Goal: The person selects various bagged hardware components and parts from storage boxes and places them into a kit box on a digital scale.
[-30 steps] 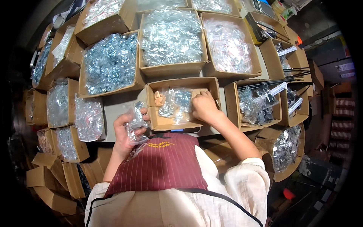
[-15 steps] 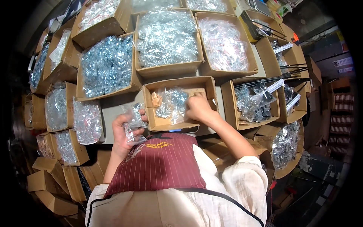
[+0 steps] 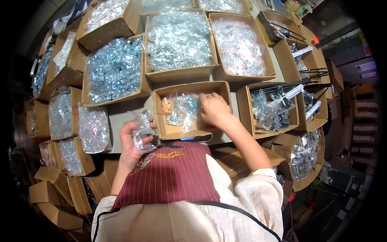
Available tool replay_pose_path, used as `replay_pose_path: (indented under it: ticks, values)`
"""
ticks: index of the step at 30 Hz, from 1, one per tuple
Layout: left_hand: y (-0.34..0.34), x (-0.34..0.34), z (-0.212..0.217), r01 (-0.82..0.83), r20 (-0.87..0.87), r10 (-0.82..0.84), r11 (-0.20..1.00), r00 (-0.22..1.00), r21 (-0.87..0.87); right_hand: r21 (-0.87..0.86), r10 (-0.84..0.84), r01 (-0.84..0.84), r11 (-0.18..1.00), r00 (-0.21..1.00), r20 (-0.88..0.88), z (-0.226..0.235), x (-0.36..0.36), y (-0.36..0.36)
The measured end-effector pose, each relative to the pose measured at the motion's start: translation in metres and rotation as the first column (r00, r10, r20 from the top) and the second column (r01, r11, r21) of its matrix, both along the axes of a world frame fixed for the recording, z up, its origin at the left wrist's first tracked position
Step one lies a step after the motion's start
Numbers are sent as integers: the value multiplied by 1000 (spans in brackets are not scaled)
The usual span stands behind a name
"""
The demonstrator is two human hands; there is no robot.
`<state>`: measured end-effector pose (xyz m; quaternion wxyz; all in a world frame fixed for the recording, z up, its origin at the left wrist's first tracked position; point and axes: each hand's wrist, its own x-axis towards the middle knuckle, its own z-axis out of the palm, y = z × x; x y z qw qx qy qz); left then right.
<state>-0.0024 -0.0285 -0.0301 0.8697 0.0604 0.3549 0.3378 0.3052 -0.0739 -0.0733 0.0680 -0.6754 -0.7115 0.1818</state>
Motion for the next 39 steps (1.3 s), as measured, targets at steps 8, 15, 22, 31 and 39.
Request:
replay_pose_path:
  ticks: [8,15,22,31,39]
  values:
    - [-3,-5,-5,10,-8,-10,1000,1000,9,95,-45,48,994,999,-31,-11,-13,16]
    - [0,-12,-11,14,8,-14,1000,1000,17,259,-39,78,963,988,-152,32,6,10]
    - [-3,-4,-10,8,35,-7,999,999,-42,209,243,-243,947,970,26,-13,-9,1]
    - [-7,-11,-7,28,-2,-28,999,1000,-30,34,281,-284,958,957,73,-18,-13,8]
    - [-3,-10,-10,6,21,-5,999,1000,-54,-143,286,-261,955,937,198,-22,-45,-7]
